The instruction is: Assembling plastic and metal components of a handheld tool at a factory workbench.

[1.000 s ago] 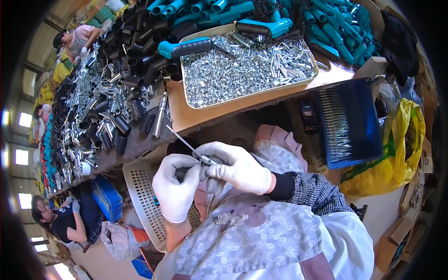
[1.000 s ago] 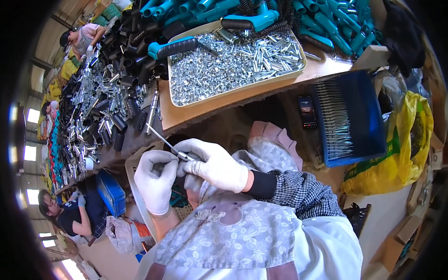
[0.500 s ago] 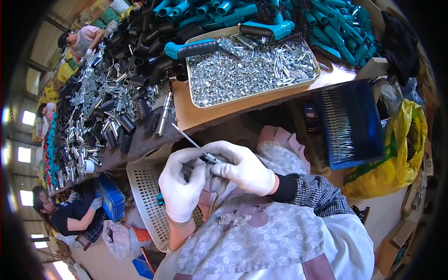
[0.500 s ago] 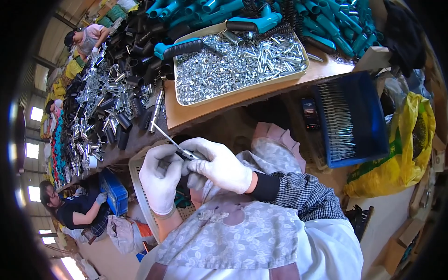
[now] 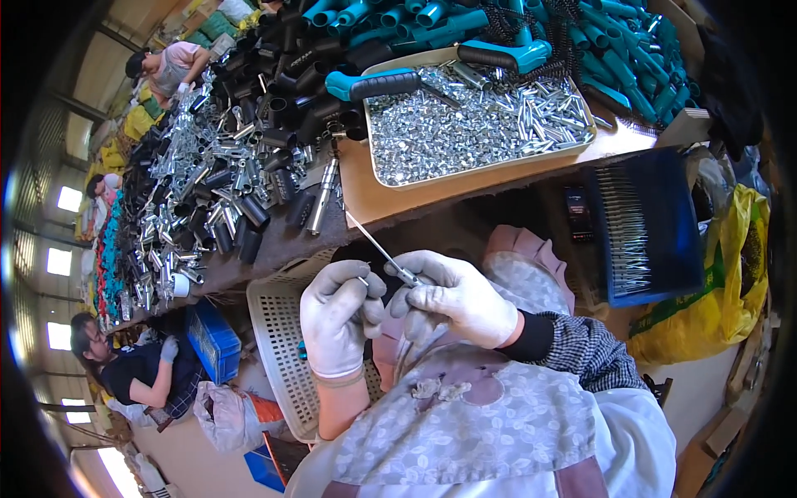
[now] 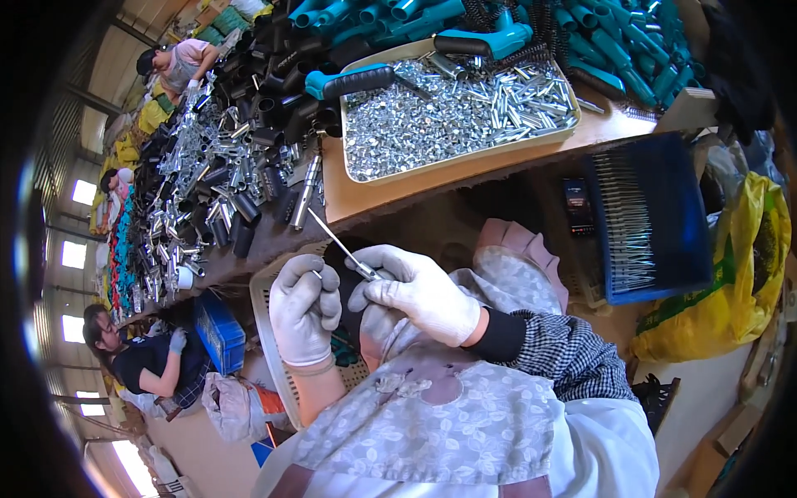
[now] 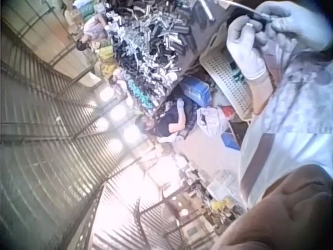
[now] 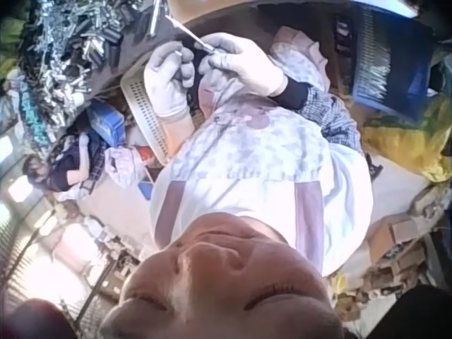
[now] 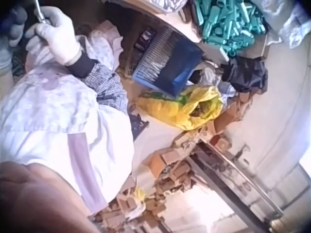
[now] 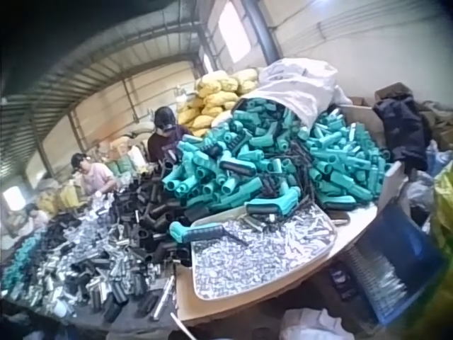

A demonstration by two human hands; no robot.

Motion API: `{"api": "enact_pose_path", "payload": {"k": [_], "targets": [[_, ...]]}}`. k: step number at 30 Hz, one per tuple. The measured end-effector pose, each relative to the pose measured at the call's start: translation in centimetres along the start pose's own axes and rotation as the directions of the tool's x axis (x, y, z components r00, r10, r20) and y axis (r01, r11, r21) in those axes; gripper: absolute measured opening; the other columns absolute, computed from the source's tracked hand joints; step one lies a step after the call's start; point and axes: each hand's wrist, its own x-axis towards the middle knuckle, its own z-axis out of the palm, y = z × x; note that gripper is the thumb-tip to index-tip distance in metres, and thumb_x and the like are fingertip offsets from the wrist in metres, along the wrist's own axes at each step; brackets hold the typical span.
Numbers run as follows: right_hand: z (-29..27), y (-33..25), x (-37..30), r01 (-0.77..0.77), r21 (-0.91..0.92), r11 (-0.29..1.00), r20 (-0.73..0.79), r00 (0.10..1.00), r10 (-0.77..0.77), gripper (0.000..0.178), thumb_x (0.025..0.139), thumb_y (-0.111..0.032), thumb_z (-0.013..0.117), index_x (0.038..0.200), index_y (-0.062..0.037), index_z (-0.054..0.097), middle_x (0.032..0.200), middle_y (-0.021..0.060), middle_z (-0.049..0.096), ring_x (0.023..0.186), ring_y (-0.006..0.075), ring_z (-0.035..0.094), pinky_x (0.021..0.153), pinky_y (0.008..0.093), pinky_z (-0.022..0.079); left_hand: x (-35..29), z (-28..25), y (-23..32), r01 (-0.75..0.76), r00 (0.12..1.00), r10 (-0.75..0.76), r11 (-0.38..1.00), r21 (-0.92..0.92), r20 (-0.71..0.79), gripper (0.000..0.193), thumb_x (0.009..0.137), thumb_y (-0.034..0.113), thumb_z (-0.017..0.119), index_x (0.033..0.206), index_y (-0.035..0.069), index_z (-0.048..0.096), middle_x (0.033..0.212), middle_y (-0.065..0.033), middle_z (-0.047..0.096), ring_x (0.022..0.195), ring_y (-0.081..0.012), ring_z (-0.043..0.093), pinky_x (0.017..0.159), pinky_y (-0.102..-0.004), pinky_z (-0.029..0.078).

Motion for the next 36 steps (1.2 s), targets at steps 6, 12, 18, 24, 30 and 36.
{"api": "enact_pose_path", "payload": {"k": [6,12,18,24,30,36], "targets": [[0.0,0.3,0.1,0.031,-0.030,0.999,-0.002,1.000,-0.031,0.044,0.100,-0.015,0.061,0.140,-0.0014,0.050,0.105,0.0039,0.069,0.076,0.0071,0.067,0.067,0.0206,0.052,0.0,0.0,-0.4,-0.018,1.000,0.018,1.000,0.001,-0.015,0.015,0.095,0.005,0.061,0.106,-0.003,0.066,0.086,-0.0143,0.070,0.058,-0.0131,0.064,0.045,-0.0236,0.046],[0.1,0.4,0.2,0.053,-0.027,0.998,-0.017,0.998,-0.053,0.047,0.099,-0.018,0.064,0.141,-0.0008,0.050,0.103,0.0015,0.068,0.076,0.0065,0.066,0.066,0.0200,0.051,0.0,0.4,-0.4,-0.060,0.997,0.063,0.994,0.088,-0.034,0.015,0.093,0.003,0.062,0.106,-0.004,0.066,0.088,-0.0149,0.072,0.059,-0.0139,0.064,0.047,-0.0241,0.048],[0.4,0.3,0.2,0.052,-0.023,0.998,0.019,0.998,-0.052,0.042,0.101,-0.008,0.054,0.142,-0.0003,0.047,0.105,0.0070,0.068,0.077,0.0111,0.069,0.068,0.0235,0.055,0.1,1.0,-1.0,-0.376,0.922,0.369,0.788,0.487,0.114,0.017,0.071,-0.013,0.072,0.085,-0.003,0.072,0.088,-0.0080,0.066,0.078,-0.0152,0.064,0.069,-0.0271,0.049],[0.7,0.1,0.1,0.059,-0.069,0.996,-0.015,0.998,-0.060,0.038,0.101,0.001,0.049,0.139,0.0020,0.048,0.107,0.0078,0.065,0.076,0.0091,0.065,0.070,0.0249,0.056,0.1,1.2,-1.9,-0.473,0.862,0.486,0.666,0.577,0.144,0.019,0.069,-0.011,0.074,0.084,0.000,0.074,0.087,-0.0084,0.064,0.080,-0.0182,0.064,0.068,-0.0287,0.049],[0.8,0.2,-0.2,0.054,-0.070,0.996,-0.019,0.998,-0.055,0.038,0.101,0.002,0.050,0.139,0.0022,0.048,0.107,0.0077,0.064,0.077,0.0090,0.065,0.071,0.0240,0.056,0.1,1.2,-2.0,-0.554,0.804,0.553,0.566,0.610,0.218,0.020,0.069,-0.008,0.076,0.087,0.002,0.074,0.085,-0.0086,0.063,0.078,-0.0191,0.064,0.067,-0.0299,0.050],[0.5,1.7,0.4,0.309,-0.449,0.838,-0.051,0.928,-0.369,0.036,0.101,-0.001,0.053,0.137,0.0021,0.052,0.108,0.0092,0.067,0.086,0.0135,0.068,0.076,0.0281,0.057,0.3,1.5,-1.9,-0.648,0.645,0.651,0.188,0.738,0.400,0.022,0.067,0.000,0.080,0.086,0.010,0.076,0.079,-0.0092,0.063,0.069,-0.0253,0.064,0.062,-0.0350,0.051]]}}
